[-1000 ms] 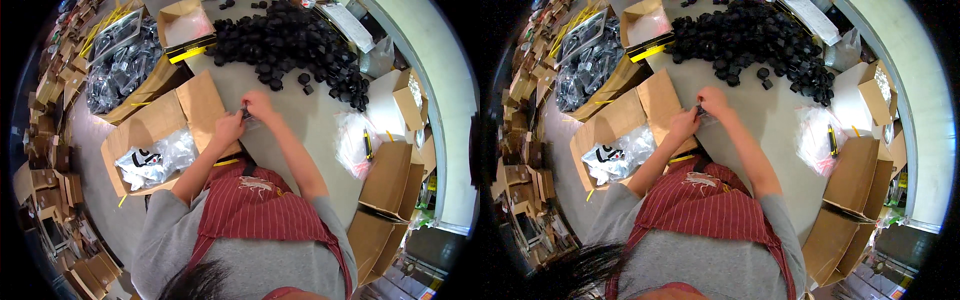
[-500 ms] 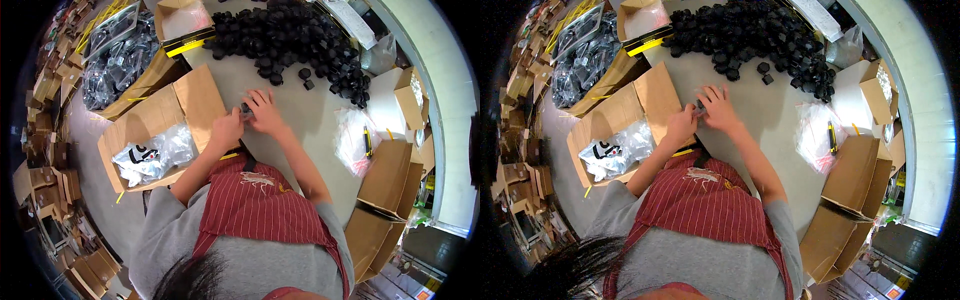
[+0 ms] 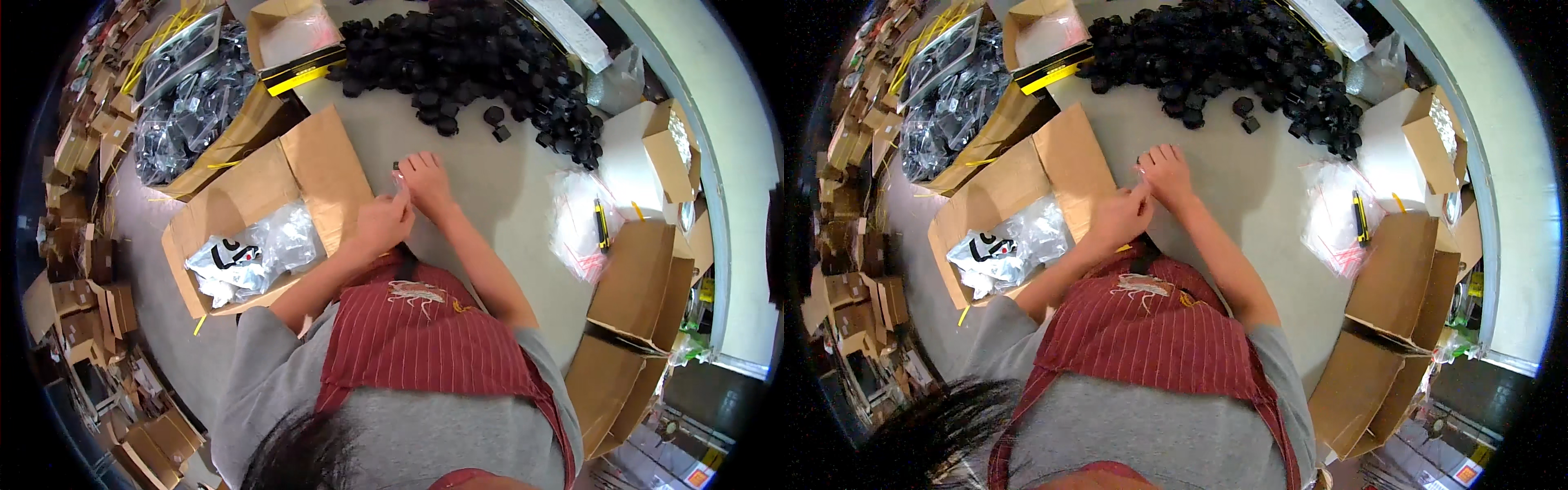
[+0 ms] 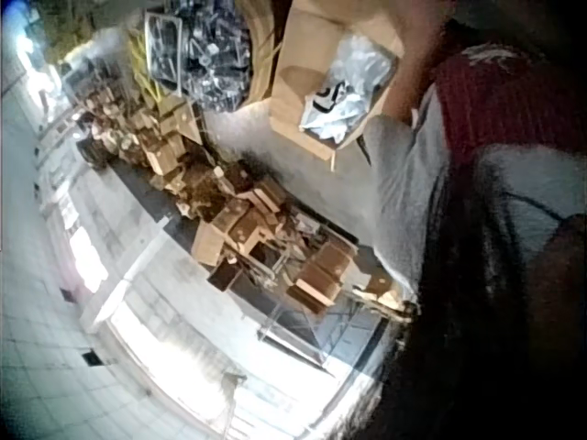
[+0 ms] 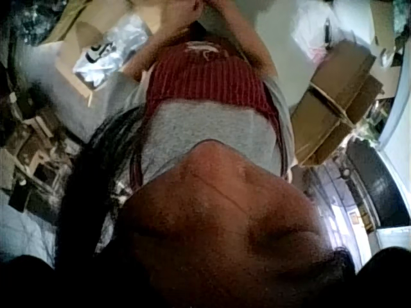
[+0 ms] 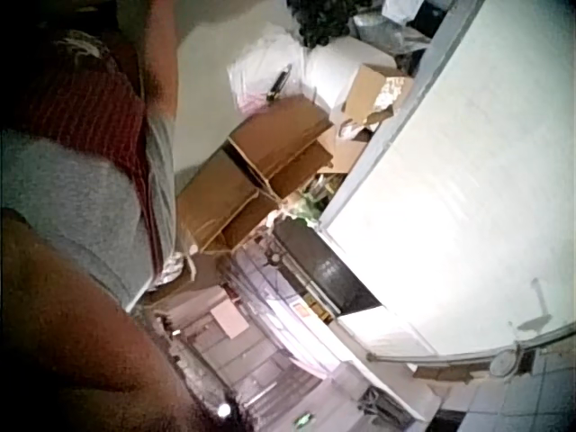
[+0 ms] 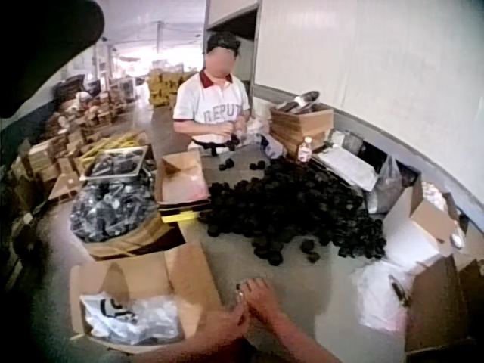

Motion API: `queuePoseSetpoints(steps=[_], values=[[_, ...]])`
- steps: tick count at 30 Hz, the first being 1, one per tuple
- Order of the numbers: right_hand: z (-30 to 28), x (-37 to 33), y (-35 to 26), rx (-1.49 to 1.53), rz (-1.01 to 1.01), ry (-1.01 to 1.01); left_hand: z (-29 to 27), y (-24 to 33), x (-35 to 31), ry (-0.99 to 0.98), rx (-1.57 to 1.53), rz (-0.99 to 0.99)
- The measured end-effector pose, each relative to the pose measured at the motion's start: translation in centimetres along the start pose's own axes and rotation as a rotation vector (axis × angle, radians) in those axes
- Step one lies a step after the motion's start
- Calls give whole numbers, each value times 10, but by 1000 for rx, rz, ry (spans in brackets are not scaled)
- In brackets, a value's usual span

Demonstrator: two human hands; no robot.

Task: The person puts small black plastic components into clear zip-lock bags and seals them.

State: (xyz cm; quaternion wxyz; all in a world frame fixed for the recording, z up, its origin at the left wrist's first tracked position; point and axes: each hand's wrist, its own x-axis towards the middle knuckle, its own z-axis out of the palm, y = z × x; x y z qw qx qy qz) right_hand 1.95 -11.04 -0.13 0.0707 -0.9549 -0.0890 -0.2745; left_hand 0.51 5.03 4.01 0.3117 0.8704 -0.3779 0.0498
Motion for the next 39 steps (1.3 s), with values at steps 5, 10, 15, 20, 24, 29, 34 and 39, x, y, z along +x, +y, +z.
queuePoseSetpoints(steps=[5,10,15,20,24,29,34,39], values=[[-18,10,15,239,-48,-255,9,-13,-3,-23,73,-54],[-28,20,72,609,167,2,23,-23,-7,-36,107,-110],[2,-20,158,-208,639,52,13,-7,-5,-54,156,-167],[-14,-54,138,-208,372,-74,14,-13,-19,-116,149,-132],[-42,-79,111,-48,290,-65,18,-14,-19,-167,104,-109],[-83,-89,93,-83,359,-17,20,-18,-20,-187,81,-120],[-92,-69,60,127,752,-112,17,-11,-18,-147,113,-123],[-69,-82,53,55,590,-162,13,-9,-17,-109,92,-106]])
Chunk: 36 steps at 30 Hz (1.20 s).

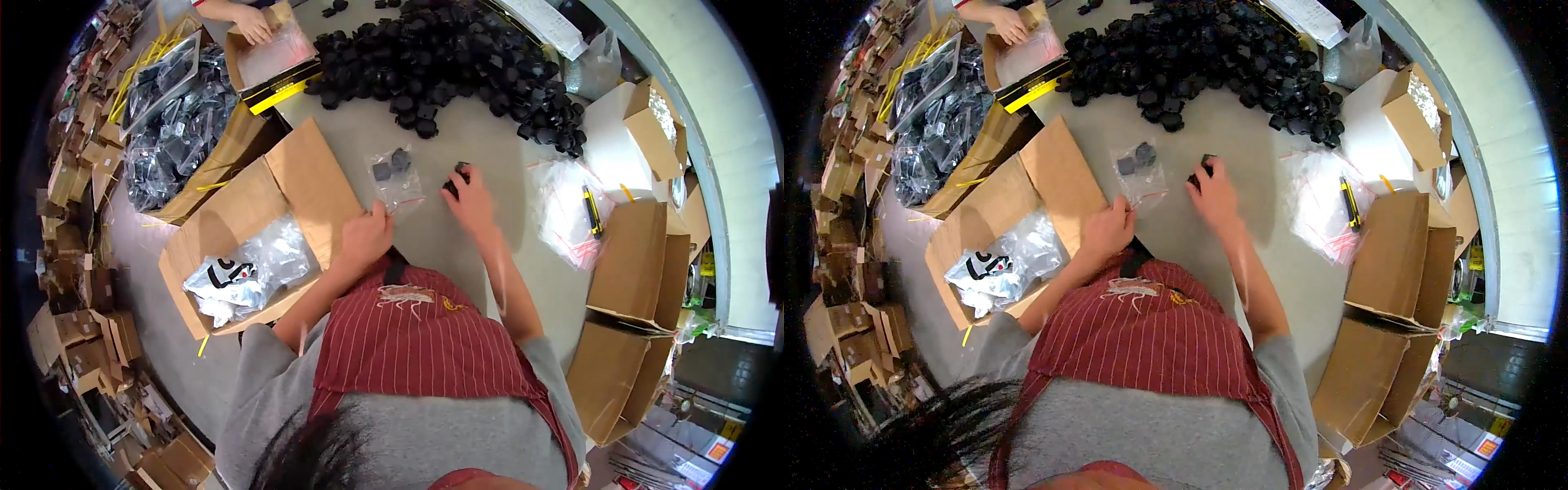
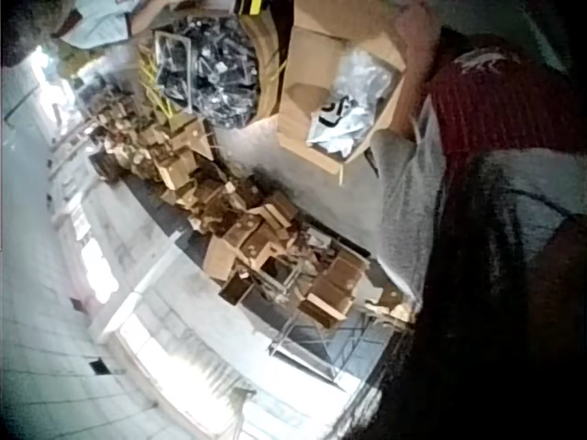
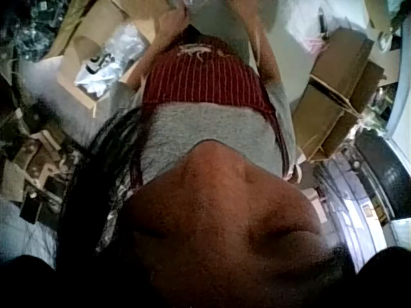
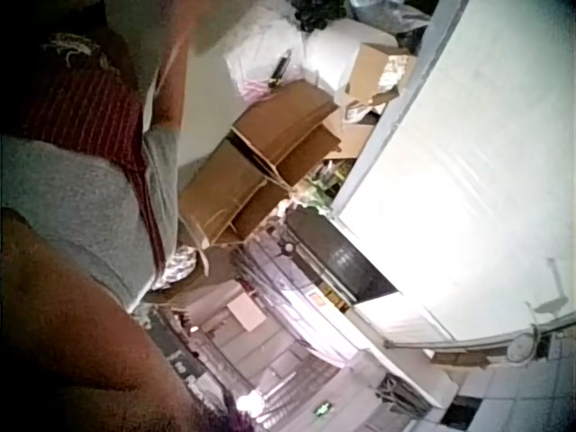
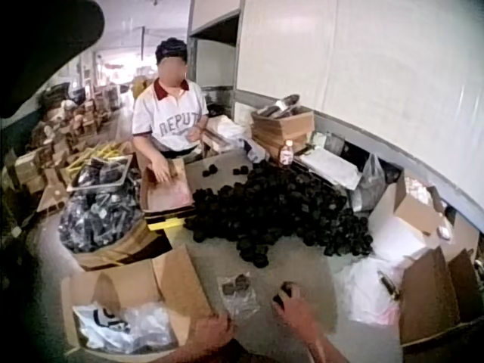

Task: The person puts small black plastic components into clear zip-lock bags and seals them.

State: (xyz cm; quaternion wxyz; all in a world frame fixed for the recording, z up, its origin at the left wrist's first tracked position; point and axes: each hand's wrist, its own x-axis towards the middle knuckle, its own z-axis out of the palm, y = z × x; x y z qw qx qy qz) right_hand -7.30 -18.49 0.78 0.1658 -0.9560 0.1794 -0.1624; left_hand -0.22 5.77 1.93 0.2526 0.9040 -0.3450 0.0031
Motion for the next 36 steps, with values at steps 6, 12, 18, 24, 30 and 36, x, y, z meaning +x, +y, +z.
queuePoseSetpoints(steps=[6,12,18,24,30,36], values=[[-44,-39,-48,386,-194,-106,-3,-4,-2,-3,-17,-69],[-45,-52,-68,442,-435,-323,-18,11,0,-45,-81,-46],[-8,-39,-67,412,-390,-318,-17,19,-6,-36,-81,10],[14,-45,-74,266,-176,-157,8,9,-5,2,-233,37],[6,-44,-75,446,-110,-82,15,6,-3,70,-246,69],[18,-41,-73,475,-71,-13,15,8,-6,-4,-251,73]])
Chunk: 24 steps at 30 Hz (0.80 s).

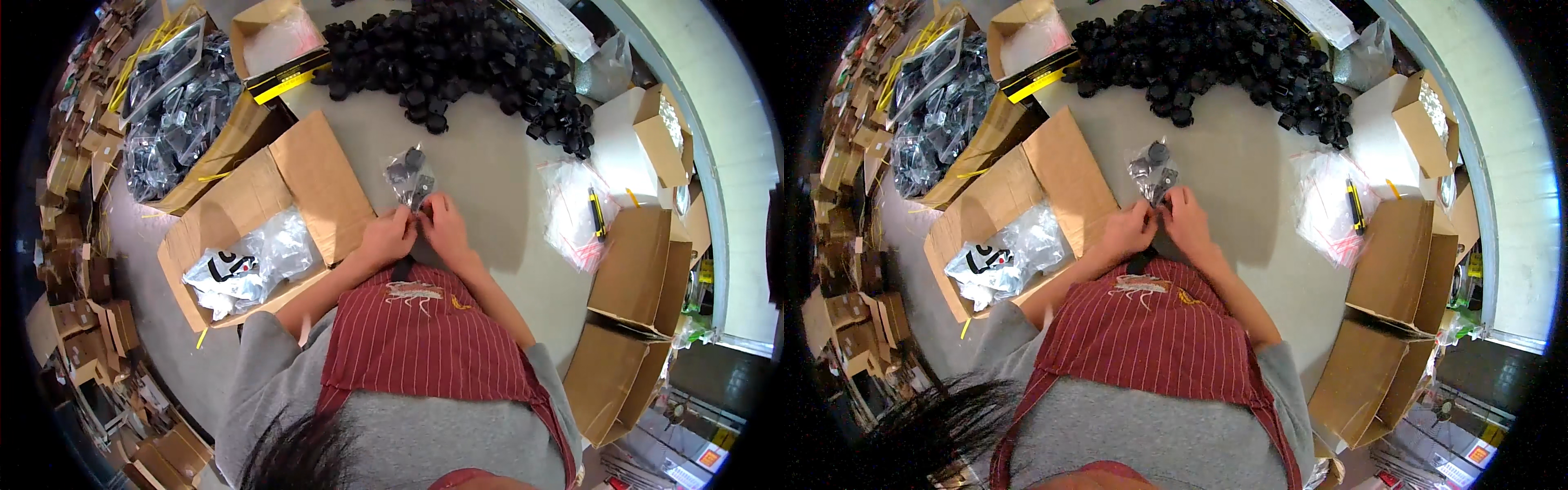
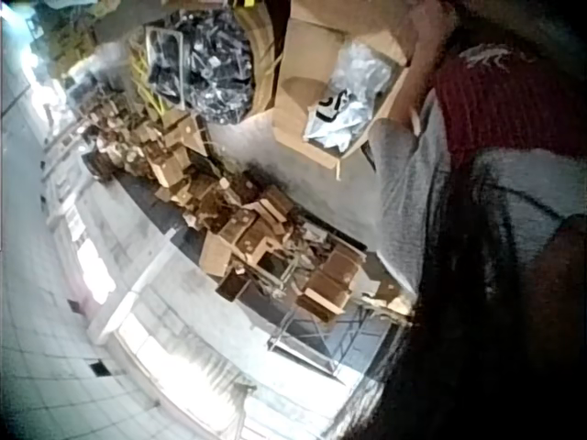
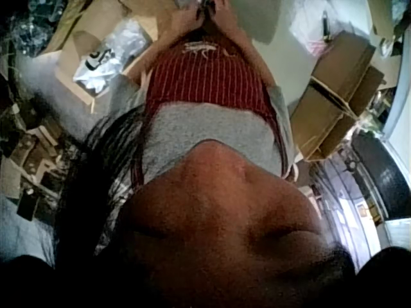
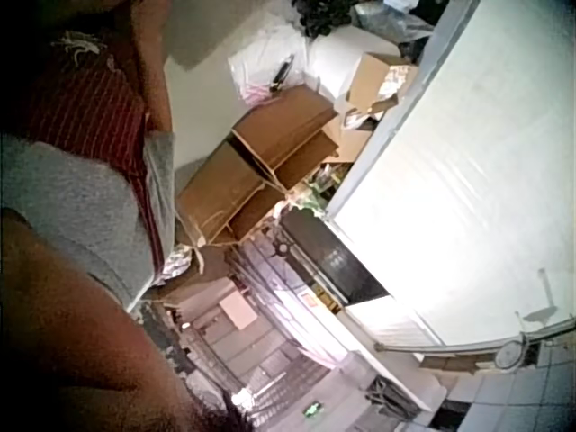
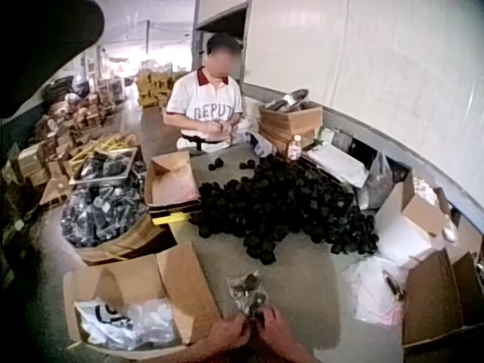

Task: The person puts small black plastic components into clear zip-lock bags and seals them.

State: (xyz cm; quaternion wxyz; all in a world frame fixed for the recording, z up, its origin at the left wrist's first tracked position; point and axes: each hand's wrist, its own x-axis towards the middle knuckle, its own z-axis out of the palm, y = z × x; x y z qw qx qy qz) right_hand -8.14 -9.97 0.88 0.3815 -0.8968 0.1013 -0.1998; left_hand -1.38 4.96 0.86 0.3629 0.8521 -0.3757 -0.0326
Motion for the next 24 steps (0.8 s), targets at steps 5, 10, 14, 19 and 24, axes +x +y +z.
queuePoseSetpoints(steps=[5,10,14,19,24], values=[[12,7,32,-452,-163,-72,6,-5,4,-25,-107,242],[-36,22,-21,-413,-247,-115,-19,2,12,63,-110,191],[-74,35,-51,-575,-472,-112,-59,16,35,201,-109,226],[-85,36,-28,-441,-605,-110,-100,21,67,281,93,353],[-96,32,-62,-370,-633,-89,-103,22,74,245,137,219]])
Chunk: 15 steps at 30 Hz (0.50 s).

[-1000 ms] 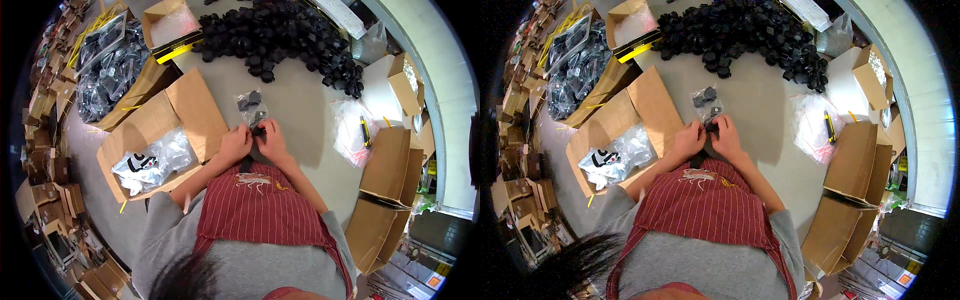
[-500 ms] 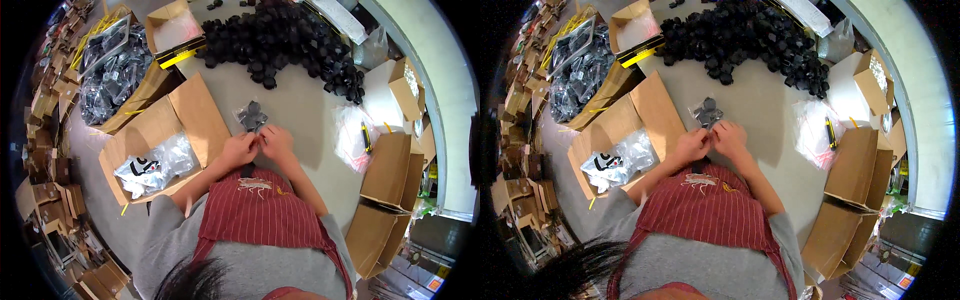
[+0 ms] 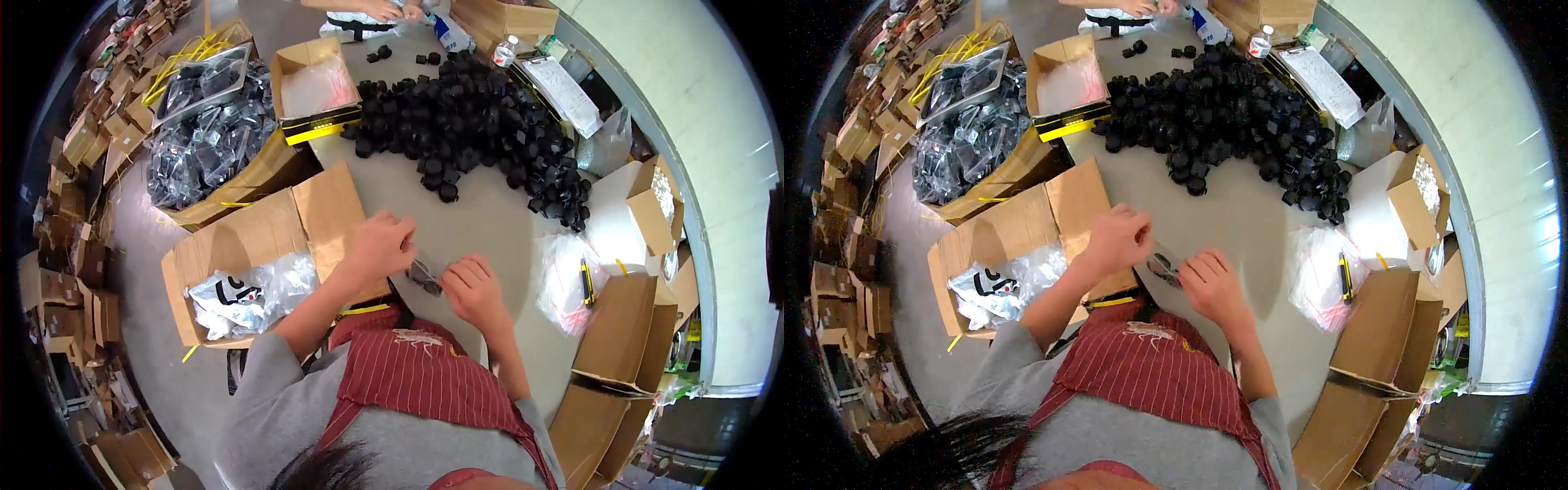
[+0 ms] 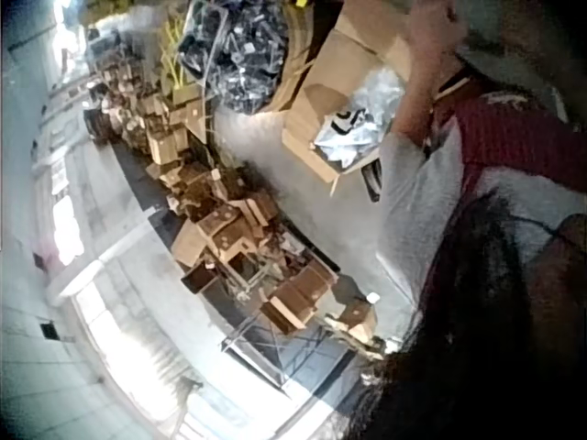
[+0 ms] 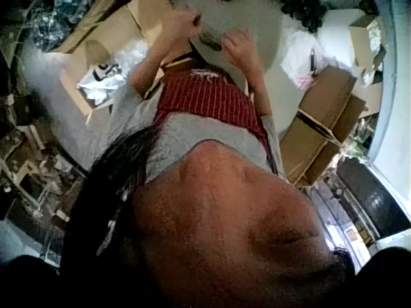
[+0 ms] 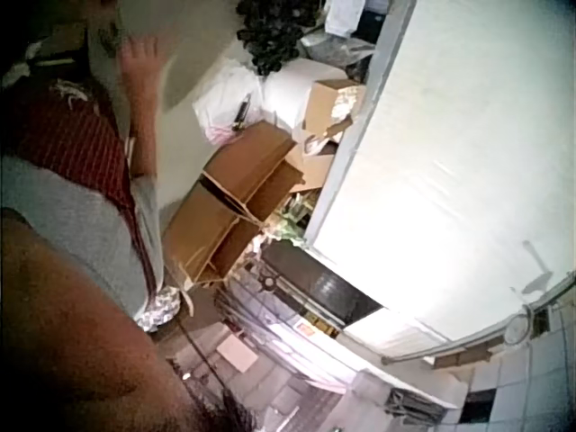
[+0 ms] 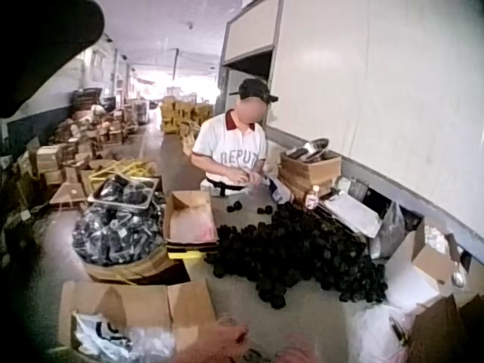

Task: The person puts small black plastic components into clear zip-lock bags and seals them.

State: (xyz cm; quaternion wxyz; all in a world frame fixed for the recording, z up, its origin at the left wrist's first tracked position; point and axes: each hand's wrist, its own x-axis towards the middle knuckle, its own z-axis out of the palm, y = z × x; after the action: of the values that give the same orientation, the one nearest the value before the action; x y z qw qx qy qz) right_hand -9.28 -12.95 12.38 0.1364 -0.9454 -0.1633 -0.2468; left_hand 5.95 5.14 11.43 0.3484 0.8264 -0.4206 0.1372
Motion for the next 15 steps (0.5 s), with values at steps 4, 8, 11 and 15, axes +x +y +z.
queuePoseSetpoints(steps=[4,8,11,15], values=[[1,-17,-5,74,97,20,10,-4,-10,-225,-292,-105],[0,-40,-1,111,263,58,8,3,-13,-338,-606,-2],[-9,-32,-7,129,298,76,21,4,-24,-333,-572,42],[-14,-11,-20,83,265,55,24,17,-30,-422,-536,-11]])
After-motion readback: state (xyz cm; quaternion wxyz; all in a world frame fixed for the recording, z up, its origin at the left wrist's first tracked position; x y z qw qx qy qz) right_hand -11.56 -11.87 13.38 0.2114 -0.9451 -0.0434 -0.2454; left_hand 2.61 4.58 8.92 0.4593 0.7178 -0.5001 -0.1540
